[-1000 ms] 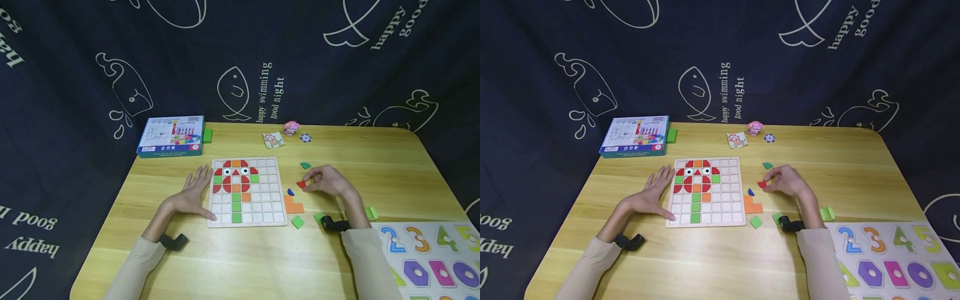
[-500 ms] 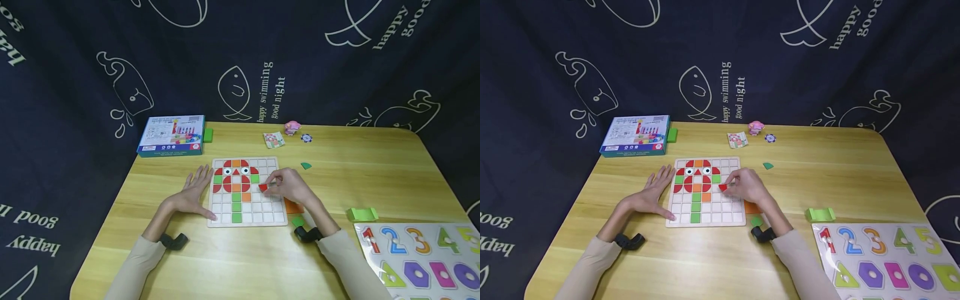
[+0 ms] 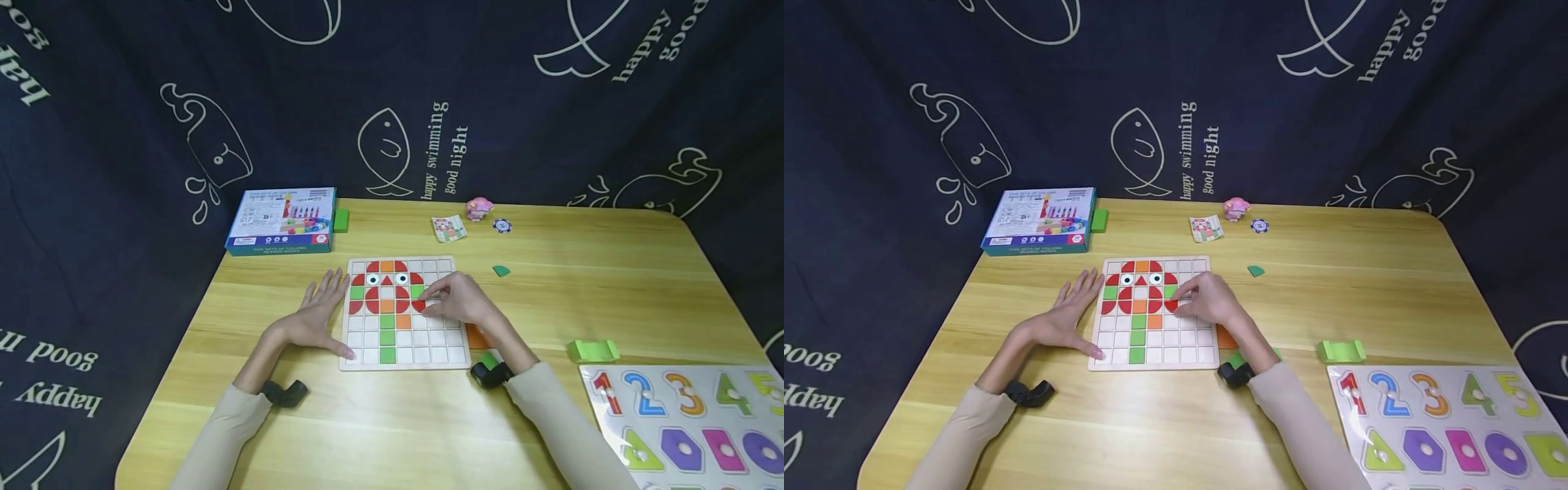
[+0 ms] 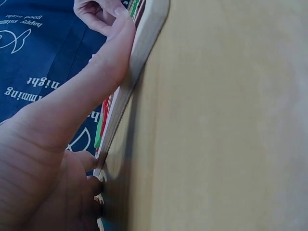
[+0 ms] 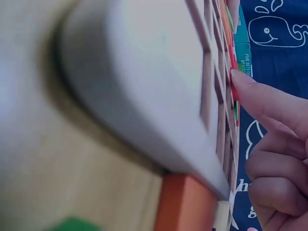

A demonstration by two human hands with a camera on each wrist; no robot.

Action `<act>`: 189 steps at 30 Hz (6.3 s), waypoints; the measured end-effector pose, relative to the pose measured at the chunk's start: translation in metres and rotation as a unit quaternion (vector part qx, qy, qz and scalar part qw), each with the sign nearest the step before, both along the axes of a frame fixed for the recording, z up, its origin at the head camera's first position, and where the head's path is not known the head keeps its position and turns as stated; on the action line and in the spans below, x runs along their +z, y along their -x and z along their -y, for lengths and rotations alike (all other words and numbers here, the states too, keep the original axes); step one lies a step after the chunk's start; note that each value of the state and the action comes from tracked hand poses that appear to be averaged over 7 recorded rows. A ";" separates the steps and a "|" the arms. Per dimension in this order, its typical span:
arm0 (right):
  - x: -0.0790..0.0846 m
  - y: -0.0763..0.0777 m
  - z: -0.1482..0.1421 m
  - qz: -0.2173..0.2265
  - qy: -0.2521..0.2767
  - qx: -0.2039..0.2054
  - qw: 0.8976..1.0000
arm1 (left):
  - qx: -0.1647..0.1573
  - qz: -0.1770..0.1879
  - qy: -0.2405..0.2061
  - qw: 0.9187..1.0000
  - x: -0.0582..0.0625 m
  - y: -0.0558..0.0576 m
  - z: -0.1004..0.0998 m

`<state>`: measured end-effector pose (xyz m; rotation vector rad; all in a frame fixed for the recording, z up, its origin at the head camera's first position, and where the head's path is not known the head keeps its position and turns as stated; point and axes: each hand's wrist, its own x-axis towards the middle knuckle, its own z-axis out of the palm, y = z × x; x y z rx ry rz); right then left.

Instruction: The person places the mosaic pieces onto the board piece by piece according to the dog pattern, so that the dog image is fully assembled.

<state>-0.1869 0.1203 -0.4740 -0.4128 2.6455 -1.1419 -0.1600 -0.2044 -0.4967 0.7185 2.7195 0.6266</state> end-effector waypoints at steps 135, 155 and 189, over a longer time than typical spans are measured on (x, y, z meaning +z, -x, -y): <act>-0.007 -0.022 -0.086 0.079 0.026 -0.008 0.996 | -0.005 -0.004 -0.009 1.000 0.002 -0.002 0.001; -0.004 -0.018 -0.096 0.033 -0.035 -0.054 0.997 | -0.001 0.005 -0.002 1.000 0.002 -0.003 -0.002; -0.006 -0.057 0.023 0.005 0.038 0.017 0.999 | -0.004 0.001 -0.011 1.000 0.003 -0.004 -0.002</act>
